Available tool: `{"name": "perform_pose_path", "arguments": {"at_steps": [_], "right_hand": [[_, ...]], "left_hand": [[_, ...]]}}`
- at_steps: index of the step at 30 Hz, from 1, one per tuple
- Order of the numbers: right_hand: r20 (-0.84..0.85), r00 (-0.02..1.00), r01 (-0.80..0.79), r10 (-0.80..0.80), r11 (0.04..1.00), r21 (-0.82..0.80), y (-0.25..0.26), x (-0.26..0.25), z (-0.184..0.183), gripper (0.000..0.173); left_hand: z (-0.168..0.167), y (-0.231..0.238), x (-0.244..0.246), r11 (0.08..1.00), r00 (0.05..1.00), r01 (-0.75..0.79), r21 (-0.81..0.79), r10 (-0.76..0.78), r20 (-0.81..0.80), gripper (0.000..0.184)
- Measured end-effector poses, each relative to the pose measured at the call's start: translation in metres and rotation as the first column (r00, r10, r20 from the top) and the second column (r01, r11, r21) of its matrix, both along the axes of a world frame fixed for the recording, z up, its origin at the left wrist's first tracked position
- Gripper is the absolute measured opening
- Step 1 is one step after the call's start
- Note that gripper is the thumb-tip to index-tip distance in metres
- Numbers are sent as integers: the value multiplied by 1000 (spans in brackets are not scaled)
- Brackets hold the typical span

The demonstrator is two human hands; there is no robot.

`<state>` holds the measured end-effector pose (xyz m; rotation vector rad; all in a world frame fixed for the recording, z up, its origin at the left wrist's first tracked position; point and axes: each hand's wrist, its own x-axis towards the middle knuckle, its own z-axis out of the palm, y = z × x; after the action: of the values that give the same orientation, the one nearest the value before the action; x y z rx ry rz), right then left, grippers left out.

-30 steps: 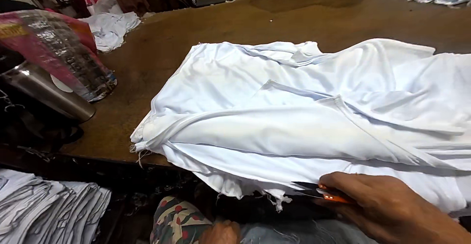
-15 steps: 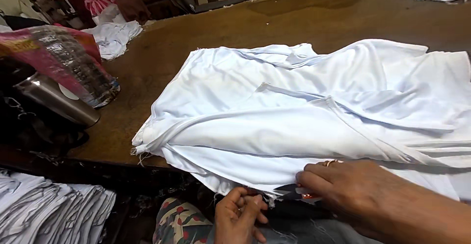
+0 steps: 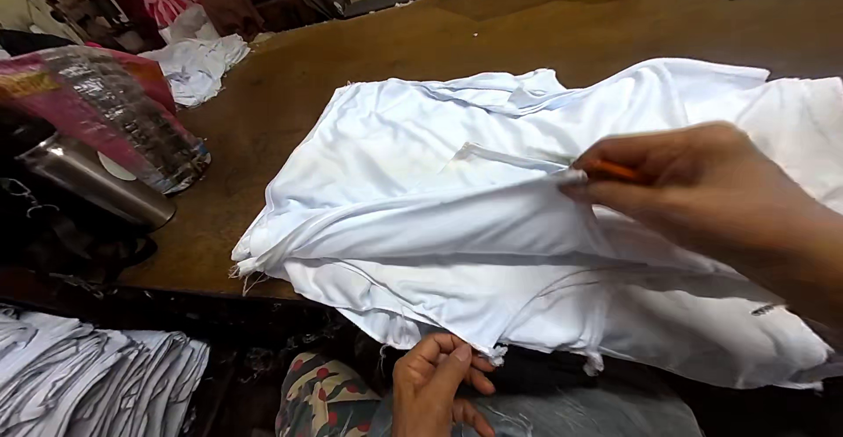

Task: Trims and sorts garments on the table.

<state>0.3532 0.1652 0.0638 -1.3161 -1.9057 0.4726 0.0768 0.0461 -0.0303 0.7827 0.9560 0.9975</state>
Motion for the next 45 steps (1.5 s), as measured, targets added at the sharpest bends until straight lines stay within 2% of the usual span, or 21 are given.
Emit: {"name": "perform_pose_path", "arguments": {"at_steps": [1,3,5,6,9,11,12,13,14,15,17,19,22,28,33,39,45], "right_hand": [[59,992,112,-115,992,56,11,2,-5,8],[246,947,193,-205,979,73,22,1,-26,12],[410,887,157,-212,974,164,19,-4,-46,9],[427,877,137,-221,966,218,14,-6,-48,6],[307,928,141,-210,962,233,-10,-6,-43,14],[194,976,73,-102,986,149,-41,-6,-37,21],[92,996,-22,22,1000,7,-61,-6,-36,24],[-51,985,-173,166,969,-174,-81,-6,-38,29],[-189,943,-324,273,881,-345,-99,-6,-40,36],[-280,908,-411,312,796,-444,-114,-10,-46,41],[-354,901,-414,249,736,-535,-137,-22,-64,47],[-412,902,-373,130,714,-593,-148,-32,-76,44],[-435,900,-329,33,707,-626,-151,-44,-82,39],[-373,927,-294,49,711,-639,-142,-53,-84,38],[-383,922,-306,56,711,-633,-139,-53,-85,38],[-458,888,-387,49,620,-683,-137,-39,-90,37],[-493,869,-403,48,647,-648,-135,-54,-89,36]], "left_hand": [[-1,0,0,1000,999,9,-27,-8,43,27],[-2,2,4,996,996,21,-82,-14,86,30],[1,5,11,990,998,10,-139,-1,65,26],[1,7,14,985,999,-9,-172,18,50,22],[1,9,19,970,998,-29,-241,42,48,11],[1,6,16,972,998,14,-235,2,65,9],[2,3,13,973,998,38,-226,-24,65,9],[2,1,10,976,997,58,-211,-47,58,10],[3,-2,7,978,997,71,-195,-63,45,10],[4,-4,5,981,997,80,-178,-76,31,10],[6,-9,1,986,995,94,-141,-95,-1,8],[6,-13,-2,988,995,102,-115,-103,-8,6],[6,-17,-5,988,994,106,-114,-107,-6,6],[6,-19,-6,985,995,102,-136,-99,28,6],[3,-17,-8,982,993,115,-148,-108,53,6],[0,-16,-9,982,990,123,-146,-112,80,5],[1,-16,-8,979,990,132,-158,-122,69,5]]}}
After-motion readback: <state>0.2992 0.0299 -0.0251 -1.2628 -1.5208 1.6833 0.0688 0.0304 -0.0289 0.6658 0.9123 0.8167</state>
